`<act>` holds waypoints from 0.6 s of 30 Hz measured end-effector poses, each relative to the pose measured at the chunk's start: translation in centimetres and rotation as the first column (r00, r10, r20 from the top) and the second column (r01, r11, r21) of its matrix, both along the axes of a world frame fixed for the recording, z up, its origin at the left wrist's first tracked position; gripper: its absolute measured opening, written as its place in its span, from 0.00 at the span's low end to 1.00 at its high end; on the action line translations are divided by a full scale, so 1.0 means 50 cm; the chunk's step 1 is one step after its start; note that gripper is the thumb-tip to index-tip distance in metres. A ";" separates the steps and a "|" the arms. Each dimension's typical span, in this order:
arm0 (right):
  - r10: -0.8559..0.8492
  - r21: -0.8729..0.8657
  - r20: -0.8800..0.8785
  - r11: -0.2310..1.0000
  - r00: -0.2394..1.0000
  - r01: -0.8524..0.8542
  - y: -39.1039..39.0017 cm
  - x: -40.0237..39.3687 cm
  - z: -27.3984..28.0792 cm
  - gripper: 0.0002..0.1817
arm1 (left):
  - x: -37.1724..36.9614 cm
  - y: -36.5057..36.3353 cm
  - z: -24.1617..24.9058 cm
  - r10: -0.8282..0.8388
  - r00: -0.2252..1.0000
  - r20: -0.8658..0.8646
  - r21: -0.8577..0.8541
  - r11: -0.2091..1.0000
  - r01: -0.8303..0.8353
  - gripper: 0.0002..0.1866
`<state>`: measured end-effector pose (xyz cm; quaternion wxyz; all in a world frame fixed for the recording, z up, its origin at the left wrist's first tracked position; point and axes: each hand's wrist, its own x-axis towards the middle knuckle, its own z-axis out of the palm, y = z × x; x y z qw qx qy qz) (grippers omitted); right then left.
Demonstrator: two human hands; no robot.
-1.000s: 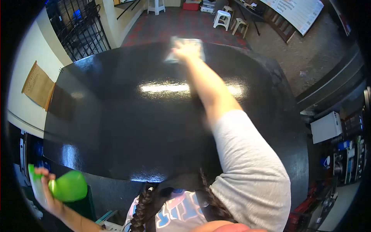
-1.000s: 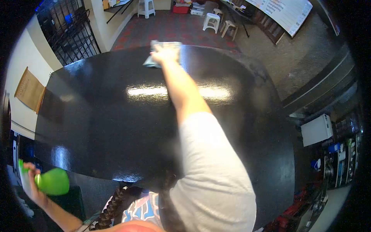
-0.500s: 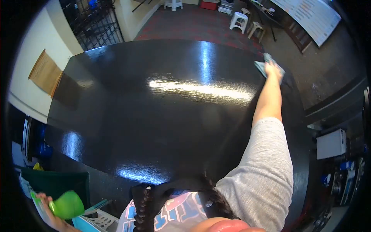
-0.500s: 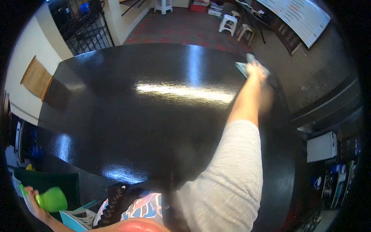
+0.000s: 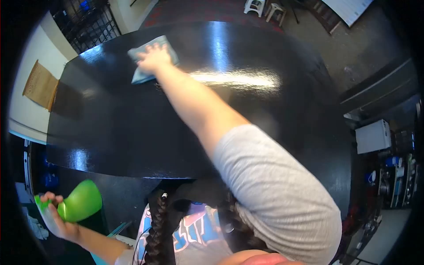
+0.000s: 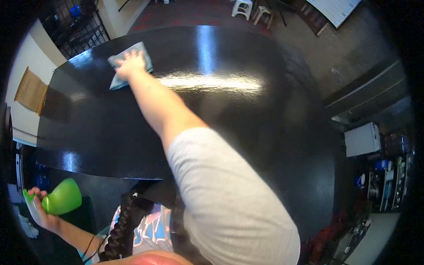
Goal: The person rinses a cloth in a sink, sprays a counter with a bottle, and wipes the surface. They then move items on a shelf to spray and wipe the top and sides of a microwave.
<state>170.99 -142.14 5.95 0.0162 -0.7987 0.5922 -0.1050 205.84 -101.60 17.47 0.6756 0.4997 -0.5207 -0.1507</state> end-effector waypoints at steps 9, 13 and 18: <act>-0.547 -0.052 -0.014 0.837 0.837 0.545 0.156 -0.540 -0.005 0.28 | 0.061 -0.059 -0.069 -0.100 0.993 -0.068 0.008 0.995 0.101 0.15; -0.828 -0.080 -0.072 0.561 0.557 0.824 0.281 -0.971 -0.052 0.30 | 0.165 0.072 -0.091 0.182 0.983 0.001 0.100 0.978 -0.181 0.16; -0.980 0.006 -0.002 0.197 0.197 0.980 0.317 -0.866 0.003 0.35 | 0.163 0.240 -0.088 0.549 0.836 0.003 0.149 0.826 -0.544 0.16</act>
